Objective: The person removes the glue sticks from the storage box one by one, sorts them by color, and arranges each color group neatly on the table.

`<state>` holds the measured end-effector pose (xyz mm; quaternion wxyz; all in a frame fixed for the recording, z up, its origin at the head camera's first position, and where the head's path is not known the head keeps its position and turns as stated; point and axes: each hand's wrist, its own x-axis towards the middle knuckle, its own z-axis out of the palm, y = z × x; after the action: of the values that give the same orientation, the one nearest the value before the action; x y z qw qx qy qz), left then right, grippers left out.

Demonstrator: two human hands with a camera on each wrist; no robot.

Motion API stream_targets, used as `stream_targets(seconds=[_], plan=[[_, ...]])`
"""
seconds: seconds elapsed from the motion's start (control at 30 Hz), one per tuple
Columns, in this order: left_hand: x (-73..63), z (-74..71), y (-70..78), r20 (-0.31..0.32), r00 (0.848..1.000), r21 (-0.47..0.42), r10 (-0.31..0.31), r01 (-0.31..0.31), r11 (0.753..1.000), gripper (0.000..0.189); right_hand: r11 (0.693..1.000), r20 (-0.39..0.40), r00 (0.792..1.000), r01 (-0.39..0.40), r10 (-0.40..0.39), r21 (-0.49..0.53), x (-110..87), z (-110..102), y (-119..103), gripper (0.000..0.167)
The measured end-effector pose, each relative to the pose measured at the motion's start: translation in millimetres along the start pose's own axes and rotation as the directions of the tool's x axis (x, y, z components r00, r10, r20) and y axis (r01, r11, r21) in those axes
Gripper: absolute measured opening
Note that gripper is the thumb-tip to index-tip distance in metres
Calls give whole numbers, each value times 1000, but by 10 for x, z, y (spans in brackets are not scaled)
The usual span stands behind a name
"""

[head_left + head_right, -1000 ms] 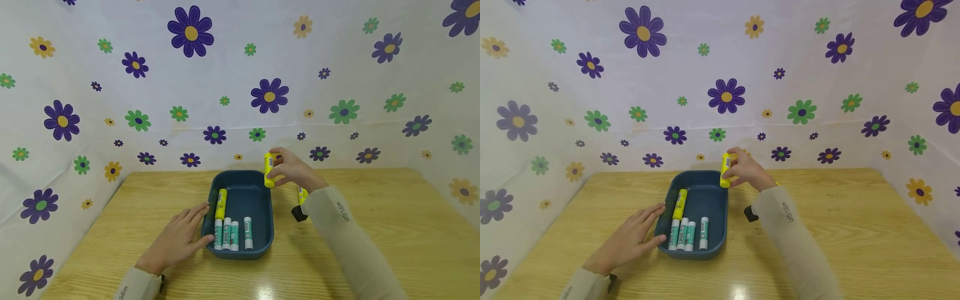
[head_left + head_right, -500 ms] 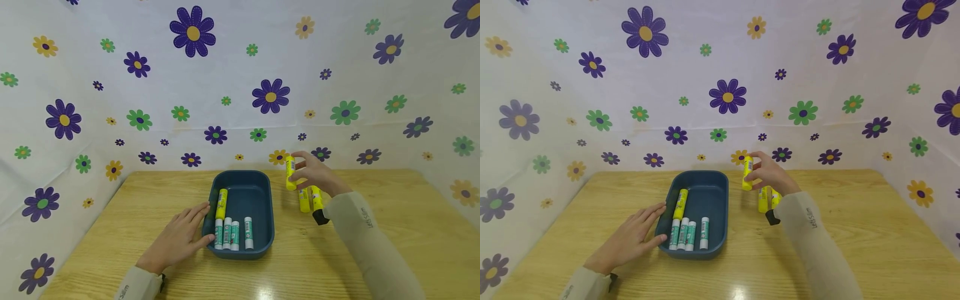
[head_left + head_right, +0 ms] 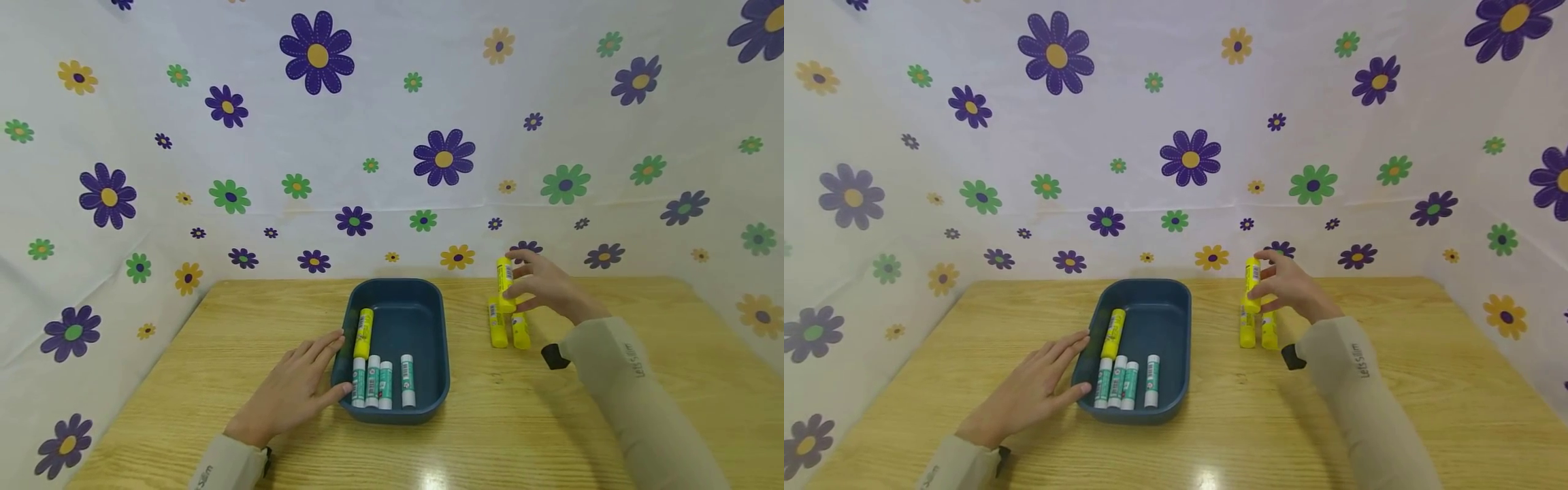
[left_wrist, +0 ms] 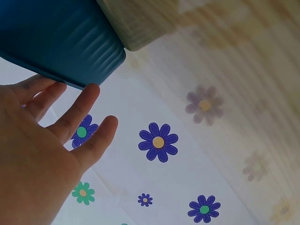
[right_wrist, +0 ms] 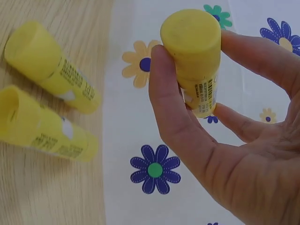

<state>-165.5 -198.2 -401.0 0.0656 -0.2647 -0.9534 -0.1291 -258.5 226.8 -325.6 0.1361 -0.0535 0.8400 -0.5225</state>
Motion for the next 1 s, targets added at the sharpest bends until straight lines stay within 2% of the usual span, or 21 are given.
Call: stream_targets(seconds=[0.53,0.8,1.0], plan=[[13,-11,0,9,1000,-3,3,-3,1000,74,995,12,997,-79,80,-57,-85,-241,246,91],[22,-13,-1,7,1000,0,3,-3,1000,75,995,27,995,-94,95,-44,-104,-299,351,92],[8,-3,-1,10,1000,-8,0,0,1000,75,988,22,992,-123,126,-95,-146,-324,441,91]])
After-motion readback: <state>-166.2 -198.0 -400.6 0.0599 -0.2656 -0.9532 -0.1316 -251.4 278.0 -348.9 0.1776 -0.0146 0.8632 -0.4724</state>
